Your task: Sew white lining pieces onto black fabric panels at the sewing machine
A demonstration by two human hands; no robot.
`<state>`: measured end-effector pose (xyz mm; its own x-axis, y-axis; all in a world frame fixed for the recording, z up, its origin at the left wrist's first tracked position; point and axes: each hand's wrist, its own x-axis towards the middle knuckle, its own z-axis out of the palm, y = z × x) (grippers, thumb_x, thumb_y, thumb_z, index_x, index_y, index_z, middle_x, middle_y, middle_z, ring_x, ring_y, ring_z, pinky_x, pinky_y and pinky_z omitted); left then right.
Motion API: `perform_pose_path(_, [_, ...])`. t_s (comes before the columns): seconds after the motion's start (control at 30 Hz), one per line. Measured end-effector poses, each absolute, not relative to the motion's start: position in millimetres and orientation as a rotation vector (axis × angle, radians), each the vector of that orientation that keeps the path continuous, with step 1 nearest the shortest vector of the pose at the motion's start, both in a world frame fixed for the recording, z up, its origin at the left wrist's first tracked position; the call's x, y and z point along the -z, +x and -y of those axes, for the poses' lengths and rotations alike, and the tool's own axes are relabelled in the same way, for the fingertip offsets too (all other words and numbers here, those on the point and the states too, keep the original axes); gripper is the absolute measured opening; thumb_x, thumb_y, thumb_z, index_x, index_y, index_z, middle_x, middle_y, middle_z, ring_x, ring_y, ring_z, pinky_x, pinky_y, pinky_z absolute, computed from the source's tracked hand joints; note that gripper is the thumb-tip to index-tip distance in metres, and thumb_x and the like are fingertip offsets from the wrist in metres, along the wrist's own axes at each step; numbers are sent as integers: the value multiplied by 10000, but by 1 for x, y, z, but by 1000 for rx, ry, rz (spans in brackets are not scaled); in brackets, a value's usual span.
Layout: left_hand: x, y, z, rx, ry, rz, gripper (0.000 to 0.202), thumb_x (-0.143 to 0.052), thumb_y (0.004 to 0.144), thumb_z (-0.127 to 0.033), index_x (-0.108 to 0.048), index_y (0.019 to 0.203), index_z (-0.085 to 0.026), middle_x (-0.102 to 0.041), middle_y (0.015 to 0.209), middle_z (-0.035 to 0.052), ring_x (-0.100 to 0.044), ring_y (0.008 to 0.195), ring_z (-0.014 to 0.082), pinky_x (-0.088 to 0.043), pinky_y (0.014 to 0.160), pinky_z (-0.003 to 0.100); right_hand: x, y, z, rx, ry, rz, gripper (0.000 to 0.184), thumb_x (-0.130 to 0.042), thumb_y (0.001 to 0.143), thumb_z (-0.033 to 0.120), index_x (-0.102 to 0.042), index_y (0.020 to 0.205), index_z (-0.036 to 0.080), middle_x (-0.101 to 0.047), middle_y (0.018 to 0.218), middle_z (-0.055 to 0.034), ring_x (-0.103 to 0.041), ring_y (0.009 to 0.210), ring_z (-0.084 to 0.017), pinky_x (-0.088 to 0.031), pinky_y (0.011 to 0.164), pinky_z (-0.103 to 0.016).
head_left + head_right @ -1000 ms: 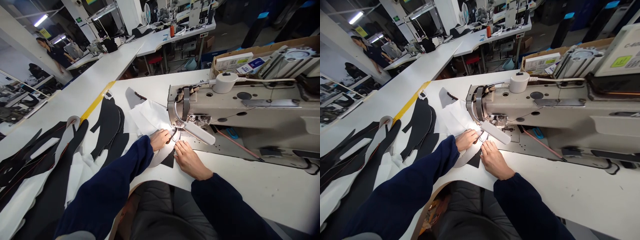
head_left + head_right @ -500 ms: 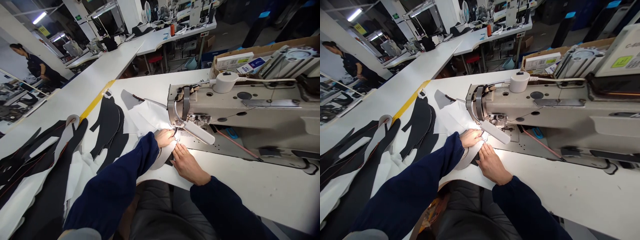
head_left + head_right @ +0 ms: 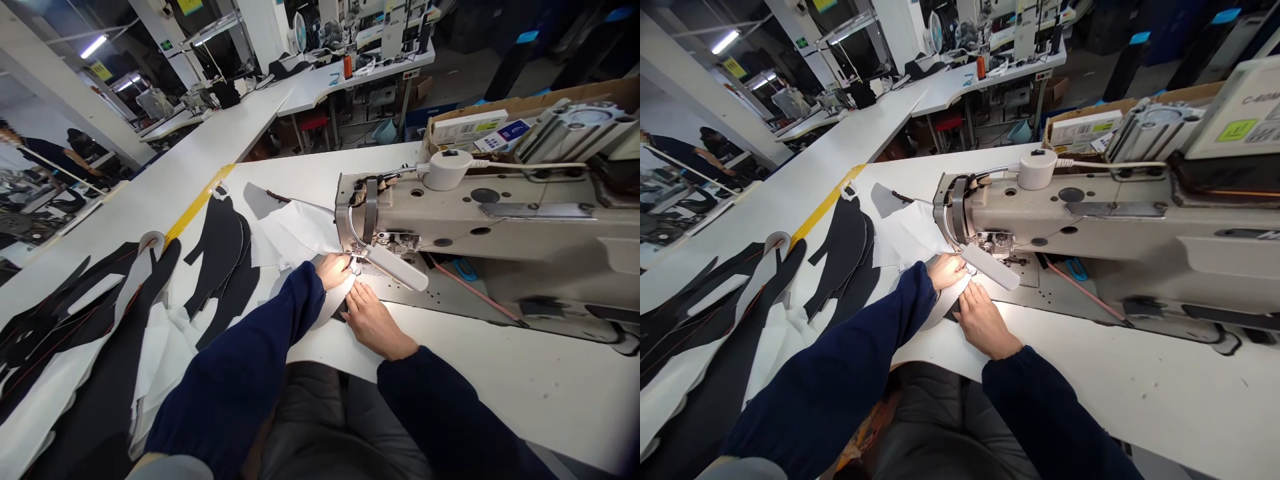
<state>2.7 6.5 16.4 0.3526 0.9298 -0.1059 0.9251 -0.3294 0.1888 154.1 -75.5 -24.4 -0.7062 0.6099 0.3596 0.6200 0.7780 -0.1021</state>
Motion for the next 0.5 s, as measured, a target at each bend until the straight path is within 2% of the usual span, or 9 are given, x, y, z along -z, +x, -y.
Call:
perform_pose_path(0.17, [-13, 3, -19, -30, 2383, -1716, 240, -462, 842, -309, -636, 782, -156, -660, 786, 66, -613, 784, 178, -449, 738, 249, 28, 152, 64, 31, -995, 2589, 434, -432, 905, 263, -513, 1187, -57, -476, 1282, -260, -346, 1272, -340, -288, 1058, -483])
perform_pose_path(0.37, [-7, 4, -33, -82, 2436, -1746, 247, -446, 839, -247, -656, 934, -158, -682, 884, 67, -623, 857, 182, -469, 783, 243, 38, 148, 50, 41, -1055, 2576, 470, -376, 926, 264, -483, 1217, -89, -455, 1295, -279, -340, 1277, -347, -254, 1075, -484])
perform_pose_path(0.5, [-4, 4, -36, -95, 2452, -1740, 255, -441, 832, -234, -654, 951, -158, -683, 929, 71, -622, 894, 184, -470, 811, 242, 39, 148, 50, 66, -1056, 2565, 470, -375, 923, 259, -484, 1220, -89, -456, 1294, -280, -332, 1278, -357, -253, 1073, -483])
